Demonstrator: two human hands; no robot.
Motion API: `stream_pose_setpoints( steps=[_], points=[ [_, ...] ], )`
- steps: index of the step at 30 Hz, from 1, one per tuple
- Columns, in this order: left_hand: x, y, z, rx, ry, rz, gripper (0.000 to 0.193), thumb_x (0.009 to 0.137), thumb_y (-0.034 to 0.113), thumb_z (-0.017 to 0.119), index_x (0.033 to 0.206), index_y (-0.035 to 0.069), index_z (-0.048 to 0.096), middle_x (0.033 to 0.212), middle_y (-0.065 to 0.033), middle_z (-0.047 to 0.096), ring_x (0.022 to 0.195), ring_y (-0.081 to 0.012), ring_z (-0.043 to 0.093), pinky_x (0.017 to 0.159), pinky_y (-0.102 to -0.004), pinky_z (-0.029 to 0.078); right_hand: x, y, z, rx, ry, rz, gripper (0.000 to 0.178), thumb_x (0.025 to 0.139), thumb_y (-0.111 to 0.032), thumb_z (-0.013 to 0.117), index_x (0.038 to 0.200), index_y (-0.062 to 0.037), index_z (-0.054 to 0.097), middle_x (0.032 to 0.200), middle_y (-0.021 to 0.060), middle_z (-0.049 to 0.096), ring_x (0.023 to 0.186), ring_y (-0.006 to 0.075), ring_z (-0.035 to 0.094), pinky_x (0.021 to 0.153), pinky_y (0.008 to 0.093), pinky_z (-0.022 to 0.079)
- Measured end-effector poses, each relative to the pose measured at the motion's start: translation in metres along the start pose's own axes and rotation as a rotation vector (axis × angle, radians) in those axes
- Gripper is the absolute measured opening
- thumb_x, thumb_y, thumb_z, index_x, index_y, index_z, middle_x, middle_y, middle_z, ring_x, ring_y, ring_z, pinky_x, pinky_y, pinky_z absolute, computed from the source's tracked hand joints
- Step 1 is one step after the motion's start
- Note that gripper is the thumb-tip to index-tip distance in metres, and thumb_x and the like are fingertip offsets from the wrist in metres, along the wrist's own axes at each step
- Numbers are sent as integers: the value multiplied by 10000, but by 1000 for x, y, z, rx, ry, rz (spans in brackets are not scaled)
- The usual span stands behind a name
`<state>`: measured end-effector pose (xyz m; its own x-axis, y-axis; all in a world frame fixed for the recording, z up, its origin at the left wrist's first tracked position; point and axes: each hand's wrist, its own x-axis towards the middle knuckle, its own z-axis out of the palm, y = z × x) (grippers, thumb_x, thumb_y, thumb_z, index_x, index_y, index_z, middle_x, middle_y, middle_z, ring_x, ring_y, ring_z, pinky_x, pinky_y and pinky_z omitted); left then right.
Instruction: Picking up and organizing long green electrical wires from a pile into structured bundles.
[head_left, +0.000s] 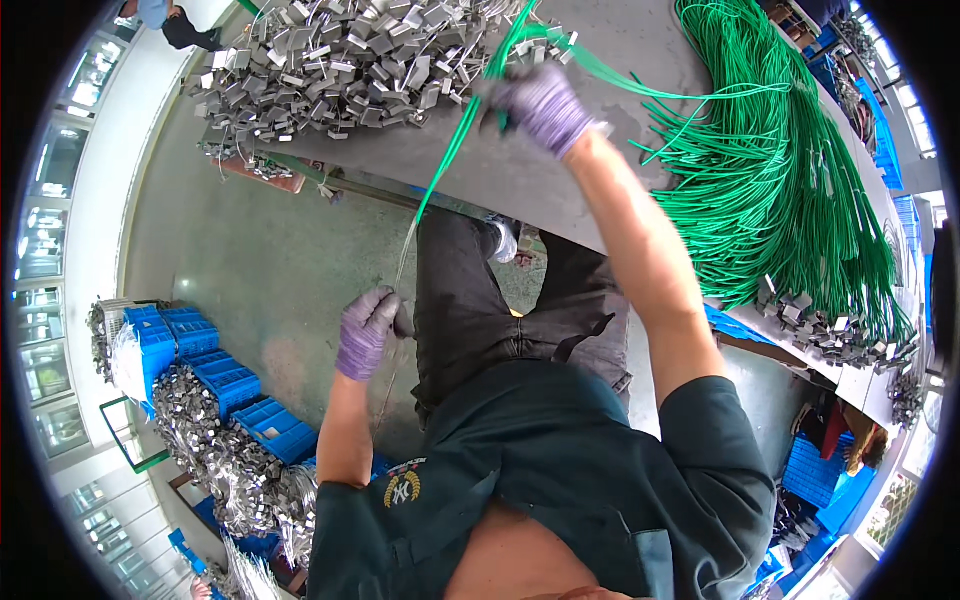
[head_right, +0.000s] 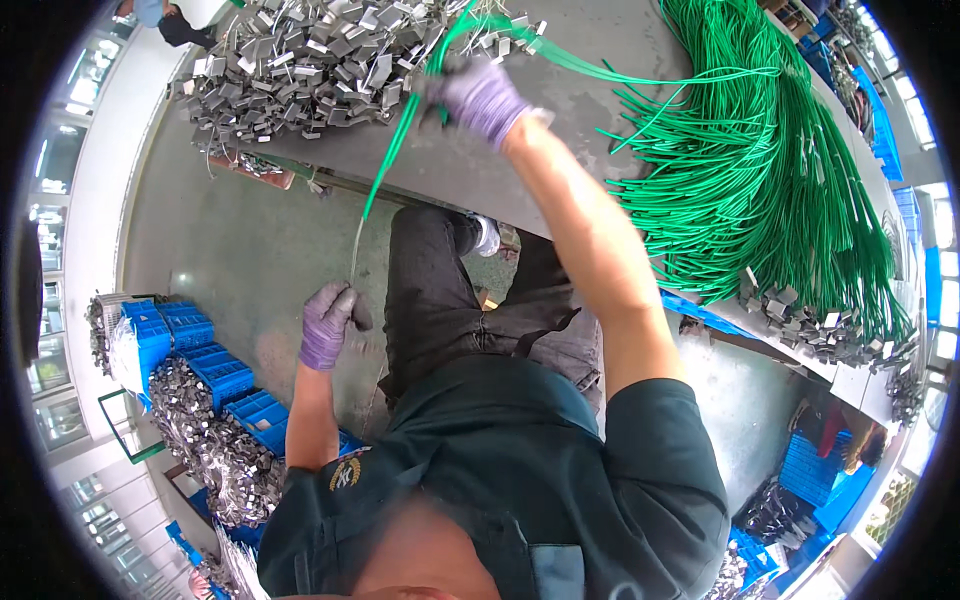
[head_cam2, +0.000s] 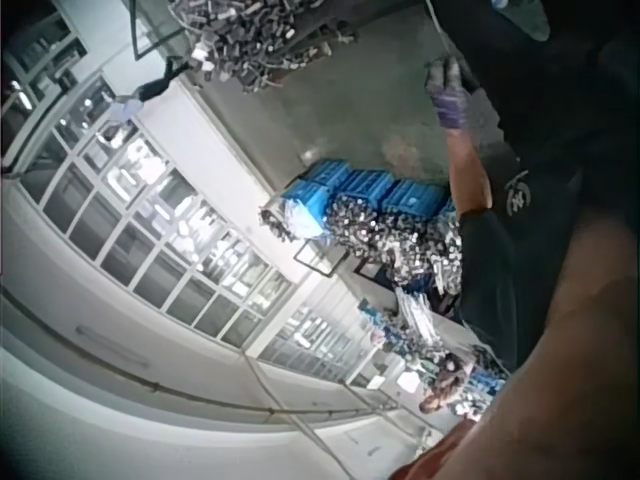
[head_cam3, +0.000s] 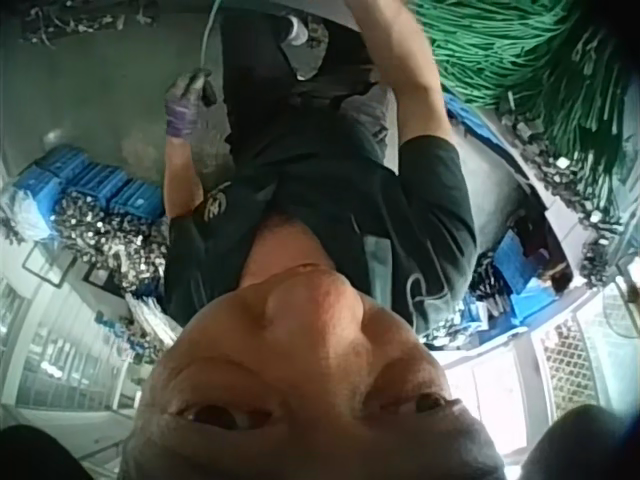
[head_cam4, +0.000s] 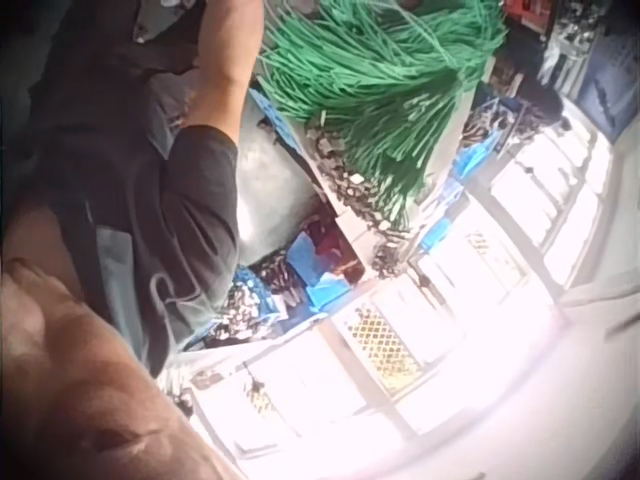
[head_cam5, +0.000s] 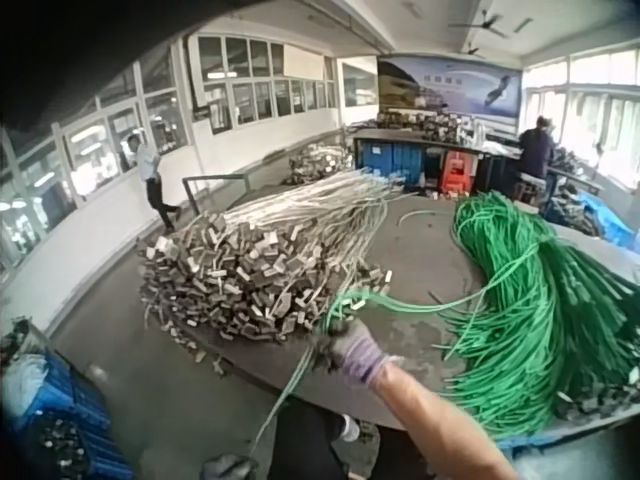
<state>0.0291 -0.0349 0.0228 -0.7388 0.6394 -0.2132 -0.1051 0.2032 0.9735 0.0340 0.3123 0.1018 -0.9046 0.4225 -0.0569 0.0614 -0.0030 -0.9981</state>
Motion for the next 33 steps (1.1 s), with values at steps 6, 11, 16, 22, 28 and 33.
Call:
stream_pose_setpoints(
  steps=[6,11,16,22,28,33],
  points=[
    [10,17,16,113,-93,34,207,903,196,524,829,12,586,533,-21,478,422,-95,448,391,-251,341,42,11,-74,-208,181,84,221,822,-254,656,834,-34,653,645,72,645,453,129,535,431,258,418],
    [21,-3,36,36,-114,-282,156,906,159,512,866,28,589,544,-3,446,414,-76,391,372,-230,301,31,121,-81,52,231,366,223,801,-228,696,832,-13,644,688,80,657,469,144,559,404,271,423],
    [31,-10,43,-31,-131,-377,145,904,155,516,869,36,591,552,-5,468,412,-84,402,366,-245,325,-10,128,-19,256,82,433,227,824,-162,668,924,31,602,794,137,676,559,220,653,400,289,483],
    [46,-22,40,56,-335,-159,156,902,170,525,917,29,591,592,-35,554,467,-100,513,413,-242,387,-29,81,-23,-30,-105,274,272,835,-222,656,893,42,624,733,120,677,505,151,609,416,237,442],
    [27,-18,51,-72,-420,-242,192,916,189,491,883,19,573,584,-58,567,458,-115,529,439,-248,421,-13,94,-34,81,-32,259,245,846,-220,638,896,18,607,787,136,656,525,146,574,419,247,410],
    [24,-16,55,-40,-367,-379,229,893,232,522,843,11,557,551,-72,556,399,-143,513,383,-270,406,-58,103,17,55,-97,380,227,834,-180,647,894,35,609,677,112,637,477,149,565,413,244,420]
  ],
)
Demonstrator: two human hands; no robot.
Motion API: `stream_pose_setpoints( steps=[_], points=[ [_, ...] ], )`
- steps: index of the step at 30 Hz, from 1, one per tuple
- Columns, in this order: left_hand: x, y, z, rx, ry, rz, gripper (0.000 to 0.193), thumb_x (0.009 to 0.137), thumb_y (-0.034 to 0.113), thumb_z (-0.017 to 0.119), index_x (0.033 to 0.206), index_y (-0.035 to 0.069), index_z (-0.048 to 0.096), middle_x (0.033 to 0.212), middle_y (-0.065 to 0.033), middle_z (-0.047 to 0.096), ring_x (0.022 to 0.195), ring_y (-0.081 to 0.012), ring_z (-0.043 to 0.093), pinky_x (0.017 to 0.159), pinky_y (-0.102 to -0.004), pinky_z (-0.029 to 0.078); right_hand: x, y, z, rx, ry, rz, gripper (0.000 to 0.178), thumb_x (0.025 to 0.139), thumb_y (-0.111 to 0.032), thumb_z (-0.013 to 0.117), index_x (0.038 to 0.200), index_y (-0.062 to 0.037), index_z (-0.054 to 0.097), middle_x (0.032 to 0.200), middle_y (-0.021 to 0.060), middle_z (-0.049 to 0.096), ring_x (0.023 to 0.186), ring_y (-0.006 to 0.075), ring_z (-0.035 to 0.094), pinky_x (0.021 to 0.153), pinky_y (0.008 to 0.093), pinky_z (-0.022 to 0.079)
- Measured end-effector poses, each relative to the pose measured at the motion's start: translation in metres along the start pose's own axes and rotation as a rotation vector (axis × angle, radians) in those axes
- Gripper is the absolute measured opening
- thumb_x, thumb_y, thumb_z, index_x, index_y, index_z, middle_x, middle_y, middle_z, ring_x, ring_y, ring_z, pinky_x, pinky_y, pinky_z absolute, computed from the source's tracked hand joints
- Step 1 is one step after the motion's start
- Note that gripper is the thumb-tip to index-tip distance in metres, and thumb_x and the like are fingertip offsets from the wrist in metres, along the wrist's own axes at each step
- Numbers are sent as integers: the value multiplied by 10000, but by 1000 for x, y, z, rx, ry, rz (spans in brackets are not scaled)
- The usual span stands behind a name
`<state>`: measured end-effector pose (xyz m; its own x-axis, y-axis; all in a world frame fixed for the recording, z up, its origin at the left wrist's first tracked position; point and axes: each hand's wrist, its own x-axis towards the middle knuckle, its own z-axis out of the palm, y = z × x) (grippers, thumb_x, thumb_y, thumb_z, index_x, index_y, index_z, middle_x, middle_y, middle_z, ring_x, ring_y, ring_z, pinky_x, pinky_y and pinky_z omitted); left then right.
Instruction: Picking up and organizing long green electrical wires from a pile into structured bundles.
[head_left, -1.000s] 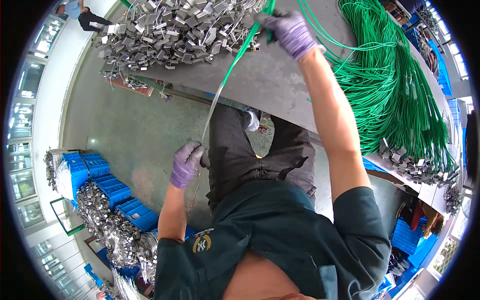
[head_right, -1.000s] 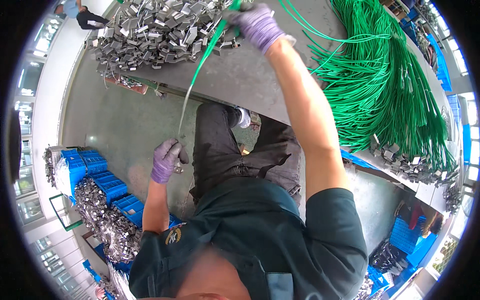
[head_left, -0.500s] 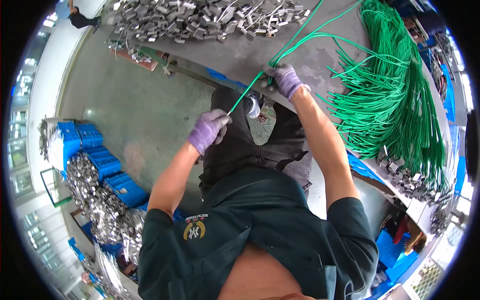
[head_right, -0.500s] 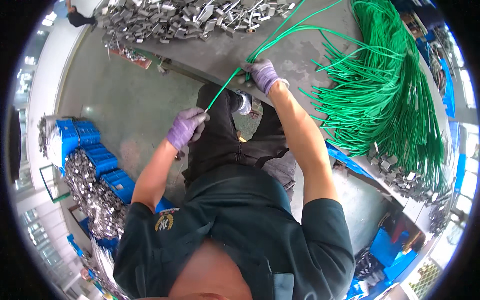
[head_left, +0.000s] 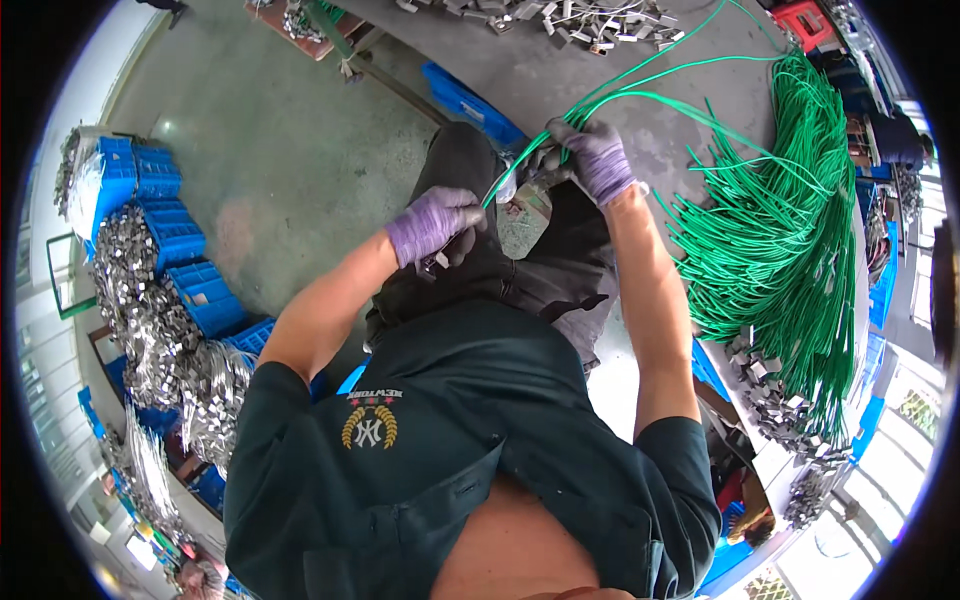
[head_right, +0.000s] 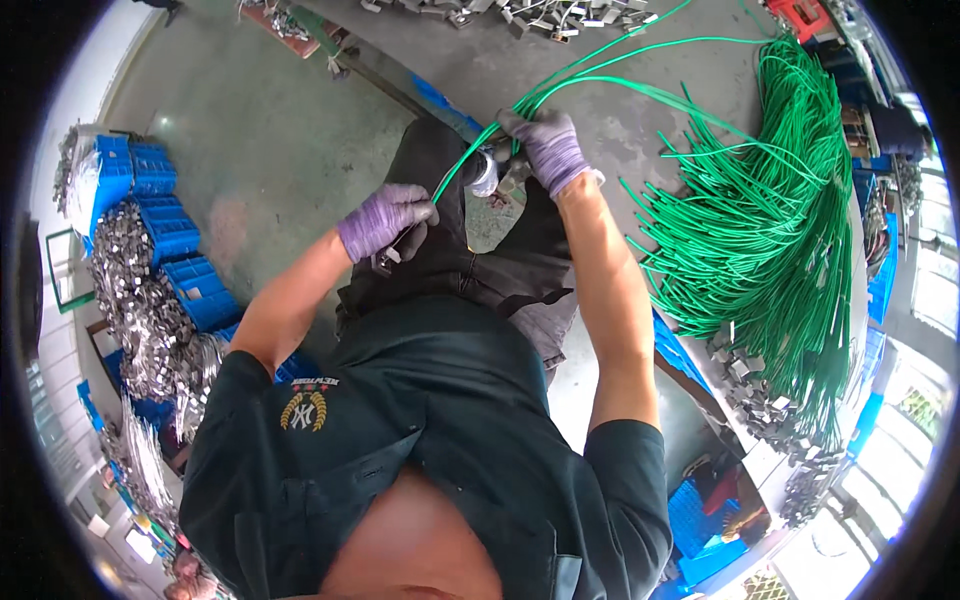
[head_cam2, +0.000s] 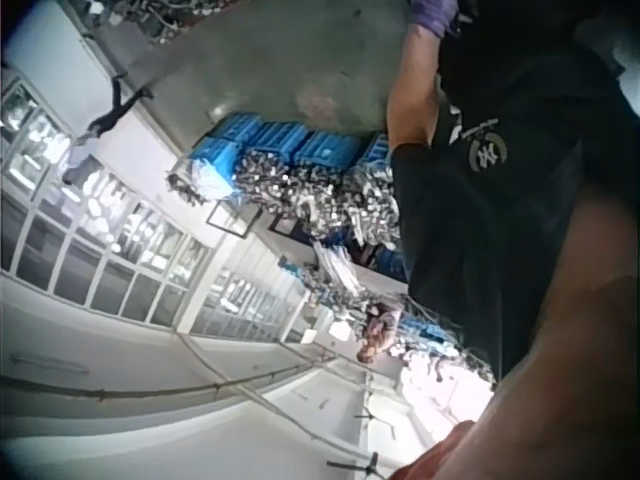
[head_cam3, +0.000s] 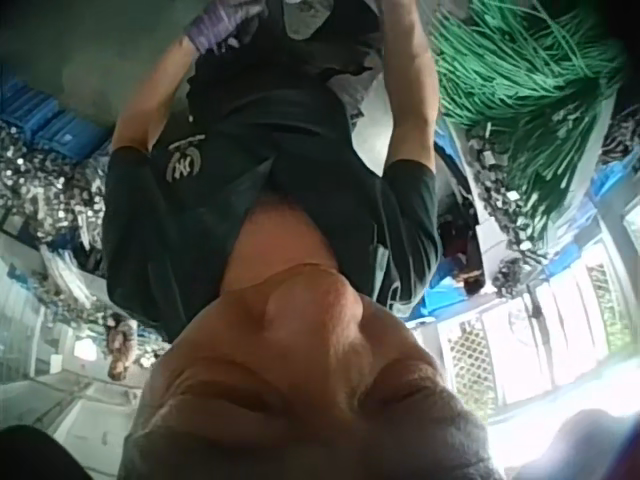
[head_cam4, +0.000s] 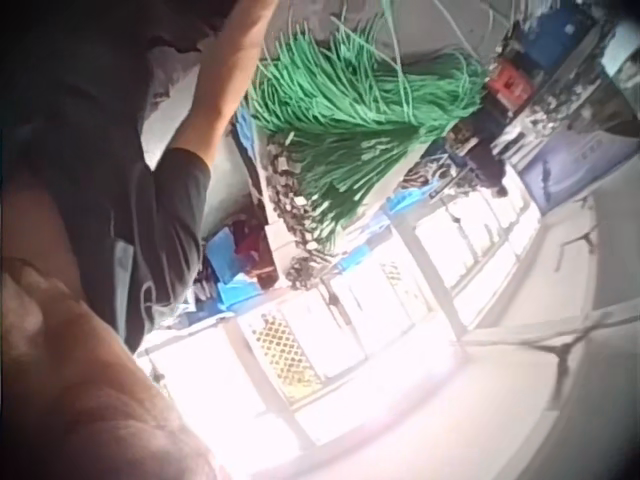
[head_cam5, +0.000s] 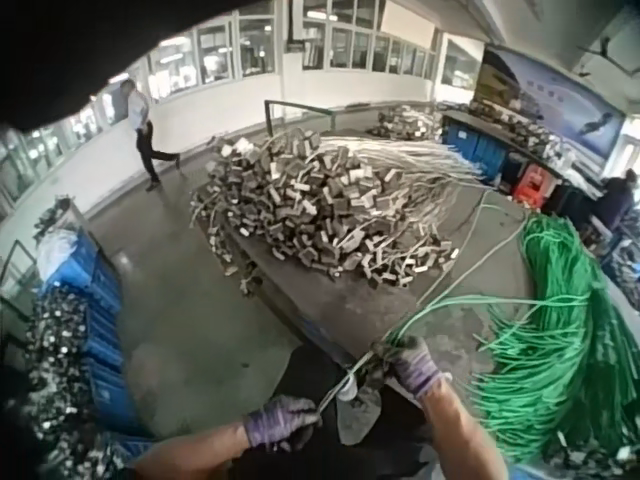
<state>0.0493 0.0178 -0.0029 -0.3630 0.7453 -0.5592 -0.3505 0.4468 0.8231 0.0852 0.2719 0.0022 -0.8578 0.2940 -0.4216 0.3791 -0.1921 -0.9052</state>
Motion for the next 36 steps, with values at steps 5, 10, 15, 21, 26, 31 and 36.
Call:
stream_pose_setpoints(
  steps=[5,10,15,21,26,31,36],
  points=[
    [-12,4,-17,-103,-194,-67,298,821,128,605,1091,17,543,824,-82,626,782,-114,586,686,-246,480,1,-2,0,38,25,-51,234,850,-182,628,909,44,618,713,122,655,481,145,563,428,244,420],
    [-7,-42,-3,342,222,507,441,787,36,631,1203,70,490,869,-41,587,724,-106,570,653,-249,477,16,-8,-4,181,91,-111,197,845,-156,630,878,38,632,808,132,684,500,127,583,403,222,407],
    [-8,-45,1,-185,479,593,285,855,131,587,1125,78,512,818,-14,556,623,-78,550,507,-208,428,4,3,16,273,73,-76,195,871,-167,607,922,21,610,836,144,674,547,151,586,414,234,401],
    [6,-45,2,-639,522,547,324,905,324,523,1137,98,514,835,-21,562,663,-92,568,467,-183,386,3,27,36,240,-11,-119,238,890,-182,579,898,50,630,689,108,648,512,148,580,438,233,430],
    [28,-63,4,-230,735,539,376,898,454,492,1116,151,542,824,-5,572,660,-78,547,501,-234,413,-26,27,75,61,-94,-121,210,873,-172,599,866,36,629,637,91,627,508,146,593,449,239,469],
    [51,-63,12,-209,809,583,365,892,448,512,1075,136,560,781,-5,574,638,-93,538,520,-243,423,-23,33,66,-27,-82,-69,180,867,-152,609,843,25,632,644,76,629,472,145,577,434,222,457],
    [22,-10,18,-298,444,390,254,774,158,713,977,41,614,754,-24,618,571,-67,529,523,-232,451,-28,14,54,-278,-36,-85,208,897,-183,575,828,5,632,684,51,649,536,105,595,509,244,471]
  ],
)
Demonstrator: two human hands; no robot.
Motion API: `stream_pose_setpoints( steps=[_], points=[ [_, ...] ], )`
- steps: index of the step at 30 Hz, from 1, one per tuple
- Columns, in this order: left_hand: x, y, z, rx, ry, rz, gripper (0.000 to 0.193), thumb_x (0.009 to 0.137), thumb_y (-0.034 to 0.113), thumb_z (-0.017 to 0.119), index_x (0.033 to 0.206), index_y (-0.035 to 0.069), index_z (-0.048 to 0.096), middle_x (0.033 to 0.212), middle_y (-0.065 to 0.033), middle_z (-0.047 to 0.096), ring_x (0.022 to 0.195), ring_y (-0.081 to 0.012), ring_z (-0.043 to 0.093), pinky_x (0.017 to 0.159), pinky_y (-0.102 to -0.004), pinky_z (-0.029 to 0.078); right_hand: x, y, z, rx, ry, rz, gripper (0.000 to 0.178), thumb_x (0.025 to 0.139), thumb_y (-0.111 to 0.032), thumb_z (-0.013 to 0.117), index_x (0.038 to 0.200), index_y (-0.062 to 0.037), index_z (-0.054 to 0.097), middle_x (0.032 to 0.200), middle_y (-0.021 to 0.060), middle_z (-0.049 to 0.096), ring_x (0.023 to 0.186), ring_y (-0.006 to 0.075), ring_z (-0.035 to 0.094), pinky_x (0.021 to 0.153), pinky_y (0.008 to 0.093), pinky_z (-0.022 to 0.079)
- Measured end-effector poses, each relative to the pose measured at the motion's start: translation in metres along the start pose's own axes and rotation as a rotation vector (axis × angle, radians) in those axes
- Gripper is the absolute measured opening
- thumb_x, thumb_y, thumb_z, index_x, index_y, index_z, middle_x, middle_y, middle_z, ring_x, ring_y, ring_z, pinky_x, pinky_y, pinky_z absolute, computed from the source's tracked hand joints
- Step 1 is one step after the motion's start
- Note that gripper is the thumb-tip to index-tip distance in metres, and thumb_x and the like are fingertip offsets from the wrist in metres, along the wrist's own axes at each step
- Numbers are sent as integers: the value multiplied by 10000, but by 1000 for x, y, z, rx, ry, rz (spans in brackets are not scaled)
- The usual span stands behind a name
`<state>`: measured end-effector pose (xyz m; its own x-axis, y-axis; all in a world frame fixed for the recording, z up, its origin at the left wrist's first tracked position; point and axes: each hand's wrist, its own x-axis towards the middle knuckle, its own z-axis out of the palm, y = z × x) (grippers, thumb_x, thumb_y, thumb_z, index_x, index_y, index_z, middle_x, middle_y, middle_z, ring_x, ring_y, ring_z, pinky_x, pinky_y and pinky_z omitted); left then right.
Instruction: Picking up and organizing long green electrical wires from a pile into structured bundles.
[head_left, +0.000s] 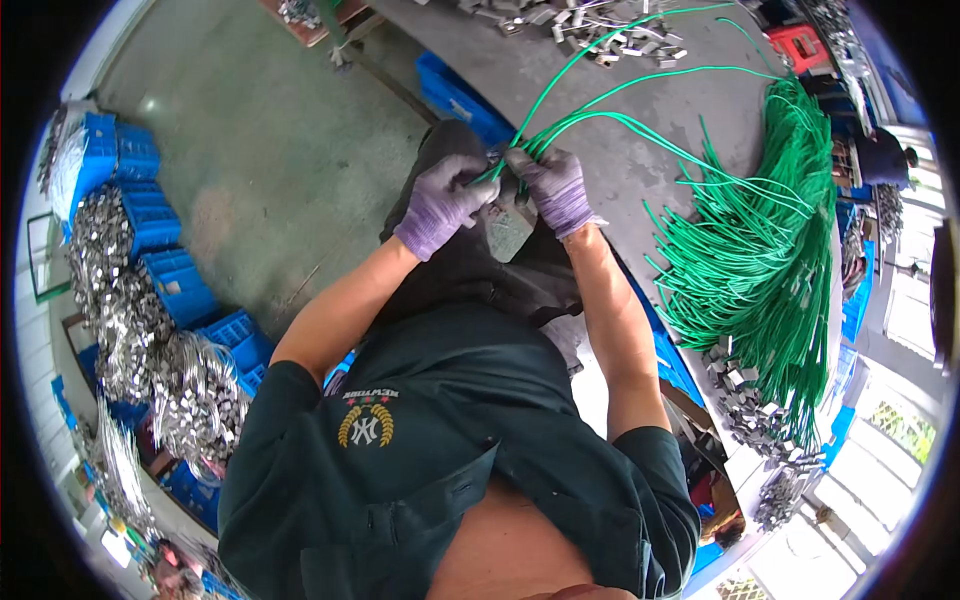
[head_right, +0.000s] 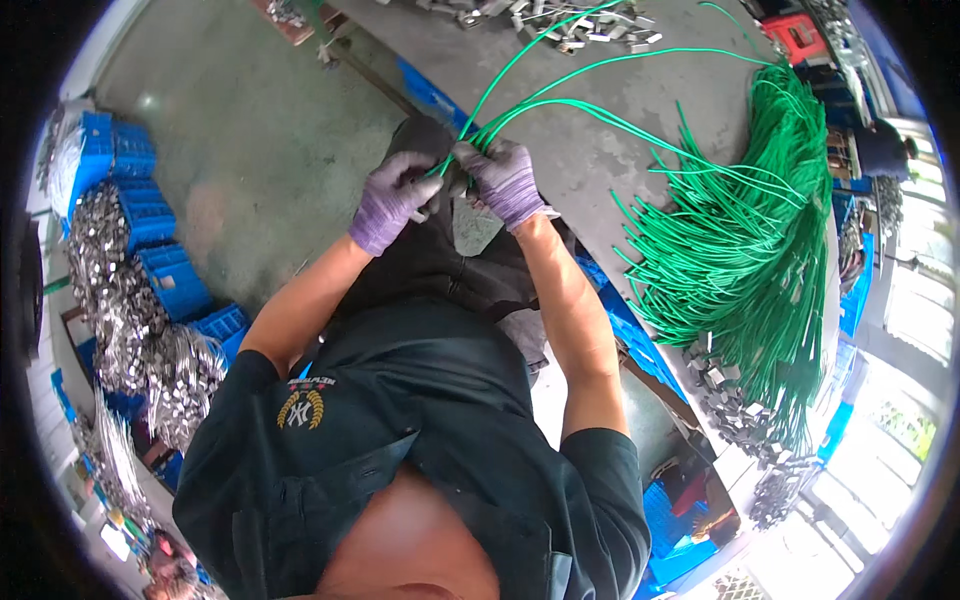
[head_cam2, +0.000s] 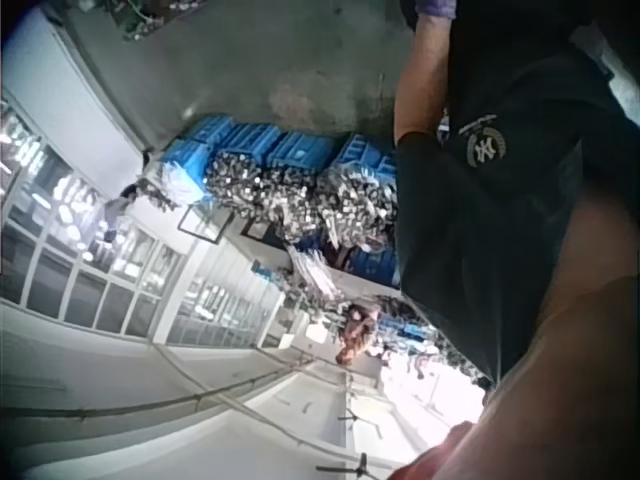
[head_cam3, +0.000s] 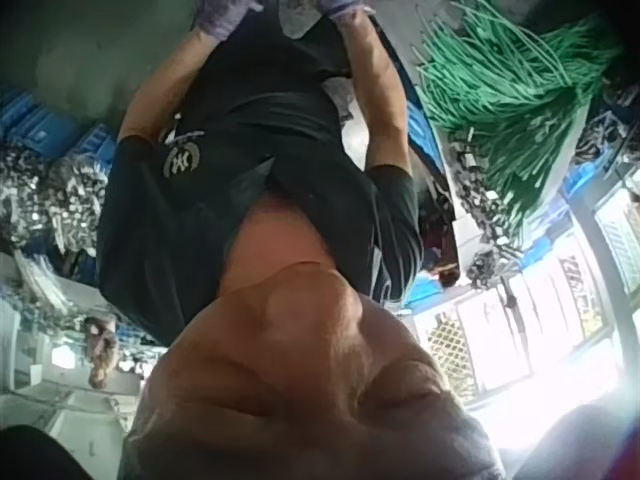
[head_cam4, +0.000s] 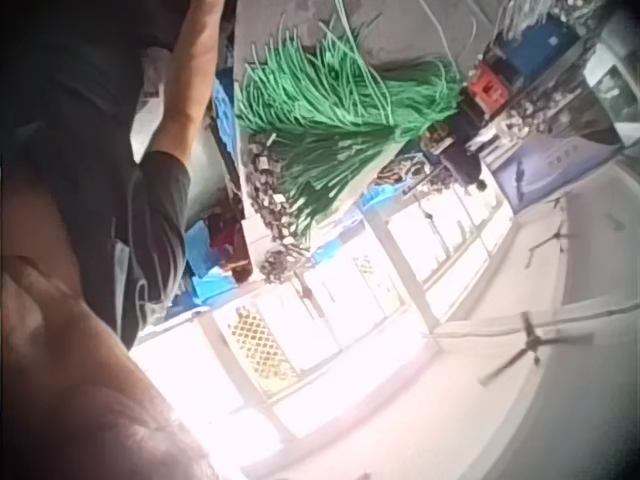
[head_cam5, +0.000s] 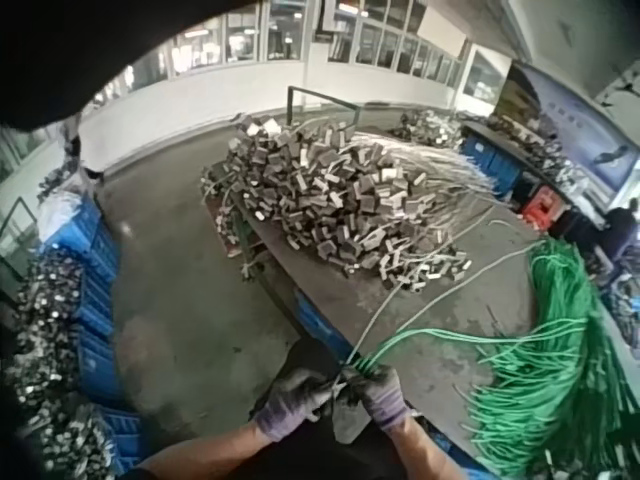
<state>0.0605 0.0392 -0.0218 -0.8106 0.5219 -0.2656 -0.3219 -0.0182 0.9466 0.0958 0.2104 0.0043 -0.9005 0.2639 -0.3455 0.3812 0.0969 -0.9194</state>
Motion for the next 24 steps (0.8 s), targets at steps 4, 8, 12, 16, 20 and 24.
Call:
stream_pose_setpoints(
  steps=[4,8,12,16,20,24],
  points=[
    [6,-6,0,476,92,531,253,751,79,701,984,48,608,814,-44,642,606,-87,575,482,-234,458,-6,-4,-17,71,-122,29,236,906,-226,560,911,8,596,695,55,651,545,98,596,476,228,459],
    [7,-14,-7,602,174,788,246,708,20,709,943,51,641,858,-79,648,593,-119,580,495,-252,456,-15,11,-49,123,31,-128,283,927,-274,516,953,-1,589,677,65,642,523,105,594,439,220,428],
    [-7,37,0,669,268,1108,217,691,-46,709,872,50,638,819,-113,626,641,-211,602,551,-286,483,-33,16,-97,201,223,-233,345,935,-284,470,1003,41,559,697,118,642,491,162,601,411,224,435],
    [-5,62,9,691,228,997,161,740,1,679,889,49,638,813,-126,629,690,-237,619,599,-314,496,-47,30,-133,259,415,-285,347,934,-297,487,1005,36,556,687,124,638,472,162,588,402,229,430],
    [59,18,52,987,-59,945,169,771,98,628,934,53,609,808,-142,626,696,-320,610,614,-403,496,-60,39,-149,291,543,-293,361,940,-308,474,1008,37,555,686,116,644,466,147,579,396,223,412],
    [91,15,92,1287,-215,784,189,791,147,567,962,75,602,821,-156,608,752,-338,603,647,-443,492,-79,41,-159,322,629,-291,364,939,-316,474,1009,35,541,659,105,640,447,142,567,388,222,404]
  ],
)
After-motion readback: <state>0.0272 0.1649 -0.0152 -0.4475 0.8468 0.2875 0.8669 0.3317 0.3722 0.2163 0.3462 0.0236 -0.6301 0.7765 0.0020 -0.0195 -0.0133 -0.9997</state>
